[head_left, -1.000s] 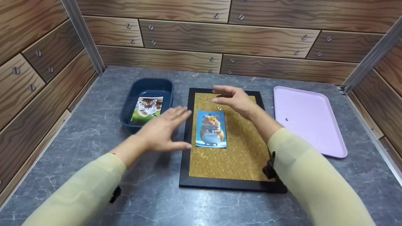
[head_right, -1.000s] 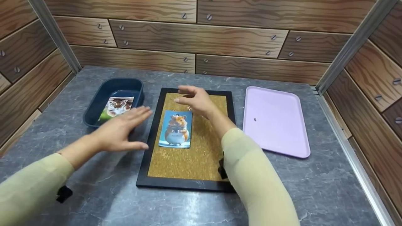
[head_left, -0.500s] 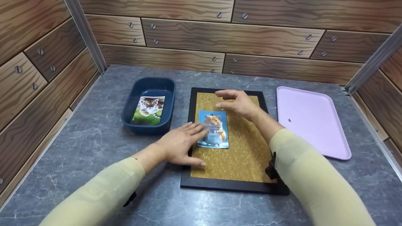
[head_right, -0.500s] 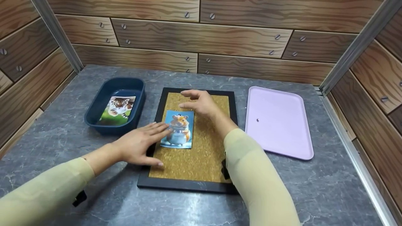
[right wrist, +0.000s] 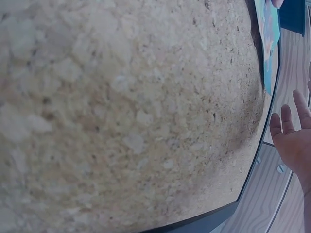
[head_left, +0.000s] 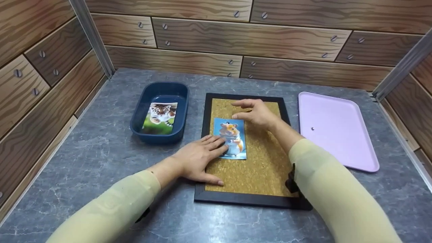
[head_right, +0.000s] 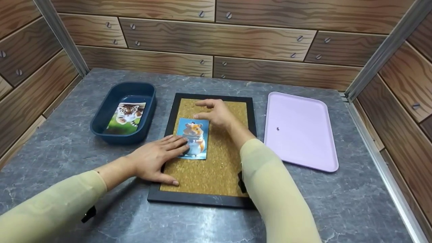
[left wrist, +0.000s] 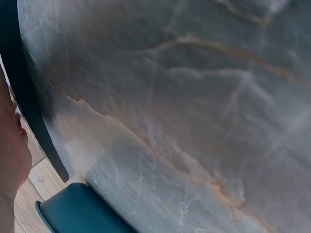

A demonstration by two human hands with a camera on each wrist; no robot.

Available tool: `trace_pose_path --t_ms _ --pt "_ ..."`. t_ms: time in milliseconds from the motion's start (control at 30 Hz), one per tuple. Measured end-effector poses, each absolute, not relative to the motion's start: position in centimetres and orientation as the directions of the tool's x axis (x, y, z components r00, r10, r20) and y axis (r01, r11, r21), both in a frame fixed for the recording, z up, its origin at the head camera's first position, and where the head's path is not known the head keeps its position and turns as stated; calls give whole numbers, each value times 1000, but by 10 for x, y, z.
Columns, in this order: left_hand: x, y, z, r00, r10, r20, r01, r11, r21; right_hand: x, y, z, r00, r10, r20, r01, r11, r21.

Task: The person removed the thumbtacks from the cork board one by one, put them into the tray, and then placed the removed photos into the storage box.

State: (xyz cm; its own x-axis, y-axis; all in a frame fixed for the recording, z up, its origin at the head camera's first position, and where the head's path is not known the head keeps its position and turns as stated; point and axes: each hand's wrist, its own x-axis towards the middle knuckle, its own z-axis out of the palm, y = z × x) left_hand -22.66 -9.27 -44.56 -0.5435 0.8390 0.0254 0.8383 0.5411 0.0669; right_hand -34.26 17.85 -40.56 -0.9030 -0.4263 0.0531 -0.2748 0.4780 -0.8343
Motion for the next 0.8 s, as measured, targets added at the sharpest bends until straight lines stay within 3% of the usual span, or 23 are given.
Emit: trace_pose_path --t_ms 800 --pt "-229 -93 -449 -535 844 21 844 534 55 -352 166 -427 -893 -447 51 -273 447 -852"
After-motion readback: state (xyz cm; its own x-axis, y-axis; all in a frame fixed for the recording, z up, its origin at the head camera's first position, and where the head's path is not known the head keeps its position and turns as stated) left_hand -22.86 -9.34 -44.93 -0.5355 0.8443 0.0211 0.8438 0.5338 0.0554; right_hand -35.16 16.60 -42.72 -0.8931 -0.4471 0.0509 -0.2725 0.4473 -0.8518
